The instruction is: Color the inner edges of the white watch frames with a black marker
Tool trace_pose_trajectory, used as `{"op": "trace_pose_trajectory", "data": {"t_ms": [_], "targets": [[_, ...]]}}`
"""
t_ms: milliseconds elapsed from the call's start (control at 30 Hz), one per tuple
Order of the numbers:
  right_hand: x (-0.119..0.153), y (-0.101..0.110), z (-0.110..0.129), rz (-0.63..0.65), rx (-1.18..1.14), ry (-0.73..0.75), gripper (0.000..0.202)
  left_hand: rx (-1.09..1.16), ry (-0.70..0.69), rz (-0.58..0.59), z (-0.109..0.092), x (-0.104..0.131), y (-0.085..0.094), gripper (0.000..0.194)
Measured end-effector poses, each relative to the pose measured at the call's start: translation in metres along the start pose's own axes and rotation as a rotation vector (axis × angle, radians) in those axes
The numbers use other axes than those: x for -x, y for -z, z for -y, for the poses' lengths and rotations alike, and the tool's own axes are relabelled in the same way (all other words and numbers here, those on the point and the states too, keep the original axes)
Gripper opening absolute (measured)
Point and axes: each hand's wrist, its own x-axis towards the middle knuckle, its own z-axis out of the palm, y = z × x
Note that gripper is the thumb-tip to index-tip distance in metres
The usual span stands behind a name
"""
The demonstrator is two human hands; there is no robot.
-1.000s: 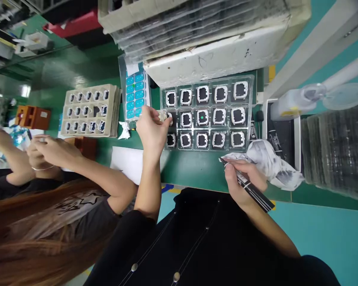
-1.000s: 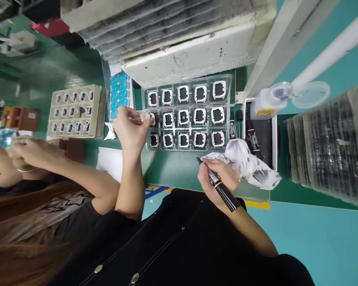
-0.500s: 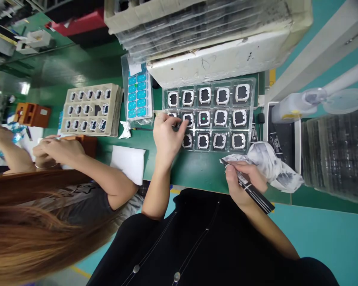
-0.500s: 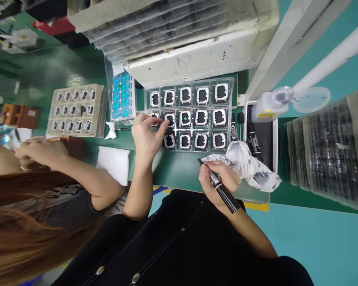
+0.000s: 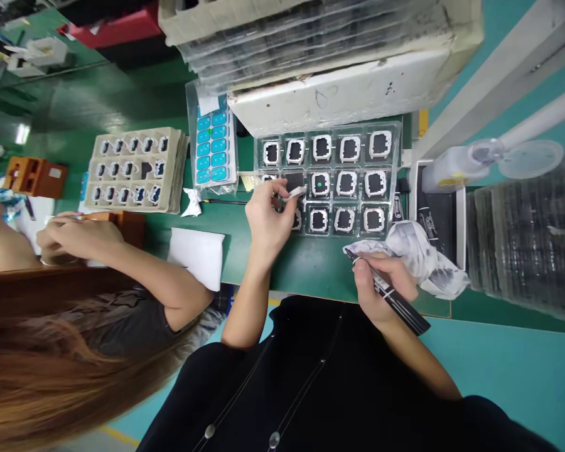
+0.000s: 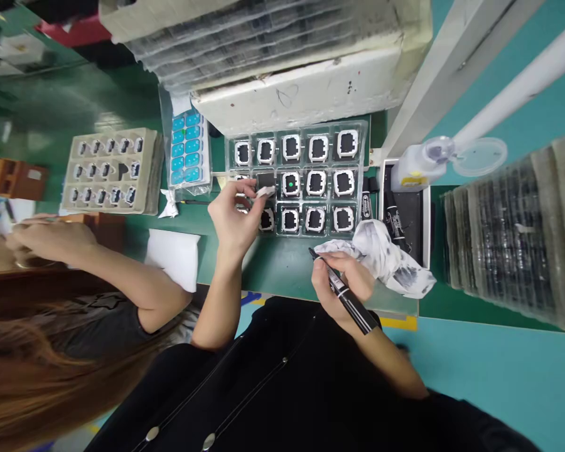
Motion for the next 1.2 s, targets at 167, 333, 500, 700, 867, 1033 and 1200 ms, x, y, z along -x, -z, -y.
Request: {"op": "trace_pose_trajectory", "data": {"t_ms": [167,333,500,700,867,1033,1200], "targets": [[0.0,-0.001,0.002,-0.005,-0.025,-0.037,0.012,0.615,0.475,0.198,-0.03,0.048,0.019,0.046],[0.002,-0.002,0.003,-0.004,-0.02,-0.047,0.013,0.8,0.774,0.404,-0.046,0.087,0.021,0.056],[-0.001,-0.002,0.006,-0.016,-0.036,-0.029,0.013,0.869,0.883,0.461,-0.047,0.103,0.006,0.05],[-0.001,-0.003,0.007,0.032,-0.074,-0.054,0.014,0.879,0.813,0.386,-0.053,0.106,-0.009,0.049],[-0.003,-0.005,0.01,0.093,-0.058,-0.056,0.012,0.842,0.755,0.356,-0.057,0.111,-0.025,0.042],[-0.006,-0.007,0.012,0.073,0.011,-0.032,0.014,0.791,0.709,0.308,-0.058,0.115,-0.031,0.032],[-0.005,-0.006,0.011,0.065,0.03,-0.01,0.018,0.782,0.708,0.332,-0.059,0.117,-0.032,0.031]]}}
